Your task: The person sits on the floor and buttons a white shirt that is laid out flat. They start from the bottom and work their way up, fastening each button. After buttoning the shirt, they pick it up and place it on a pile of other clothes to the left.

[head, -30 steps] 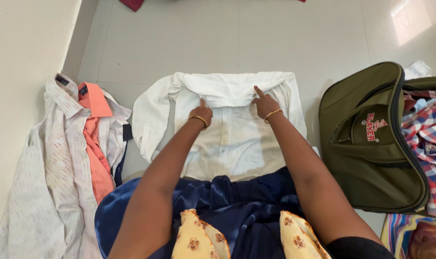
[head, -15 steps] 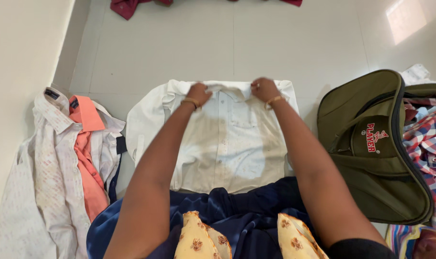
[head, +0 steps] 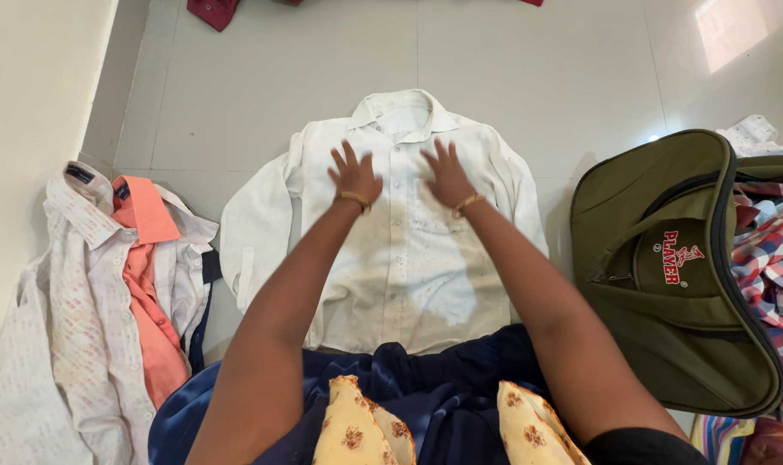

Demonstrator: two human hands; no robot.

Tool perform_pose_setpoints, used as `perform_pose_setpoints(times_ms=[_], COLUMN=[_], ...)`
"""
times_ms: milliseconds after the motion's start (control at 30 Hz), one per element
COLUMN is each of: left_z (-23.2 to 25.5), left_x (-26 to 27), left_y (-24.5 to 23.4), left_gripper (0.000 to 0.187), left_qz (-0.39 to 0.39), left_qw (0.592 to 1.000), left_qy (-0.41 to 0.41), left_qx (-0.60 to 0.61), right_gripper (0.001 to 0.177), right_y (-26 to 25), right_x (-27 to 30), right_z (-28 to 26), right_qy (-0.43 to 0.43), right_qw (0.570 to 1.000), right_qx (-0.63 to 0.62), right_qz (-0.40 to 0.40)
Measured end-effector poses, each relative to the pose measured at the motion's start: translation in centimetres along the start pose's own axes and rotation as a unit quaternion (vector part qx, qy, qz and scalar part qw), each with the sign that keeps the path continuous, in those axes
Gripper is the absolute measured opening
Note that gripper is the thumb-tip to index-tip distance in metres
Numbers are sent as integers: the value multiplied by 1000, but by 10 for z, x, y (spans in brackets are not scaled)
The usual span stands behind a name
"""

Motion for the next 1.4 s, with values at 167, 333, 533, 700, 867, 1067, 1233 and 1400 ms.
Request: perform_pose_setpoints(times_ms=[167, 333, 533, 700, 867, 1067, 1233, 1400], left_z=[-9, -18, -10, -6, -9, -9, 13, 2], left_x=[77, 98, 88, 73, 53, 56, 127, 144], left_y=[23, 29, 31, 28, 29, 53, 57, 37], left_gripper=[121, 138, 143, 144, 135, 99, 101, 131], left_qz=[-225, -283, -261, -259, -237, -135, -213, -286], left_qw=[968, 951, 954, 954, 960, 975, 949, 945], left_qy=[-50, -94, -127, -138, -134, -55, -19, -73], left_qx=[-100, -83, -76, -68, -66, -169, -230, -141], right_gripper=[96, 97, 93, 97, 99, 87, 84, 87], right_y=[17, 11, 22, 23, 24, 45, 50, 17], right_x=[81, 103, 83, 62, 38, 32, 100, 130], right_z=[-25, -25, -1, 14, 28, 19, -29, -54], right_qy=[203, 248, 212, 203, 200, 121, 148, 236], right_qw=[956, 930, 940, 940, 942, 958, 985, 952], right_qx=[26, 38, 47, 58, 53, 256, 66, 28], right_qz=[-210, -268, -262, -268, -264, -45, -54, -192])
Point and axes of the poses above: each hand's wrist, its own x-axis away from the middle knuckle, its own y-axis out of the palm, z = x × y, the point moved 6 cm from there along -x, towards the middle knuckle, and after that the axes turned 3 degrees about y, right-handed, at the moved point
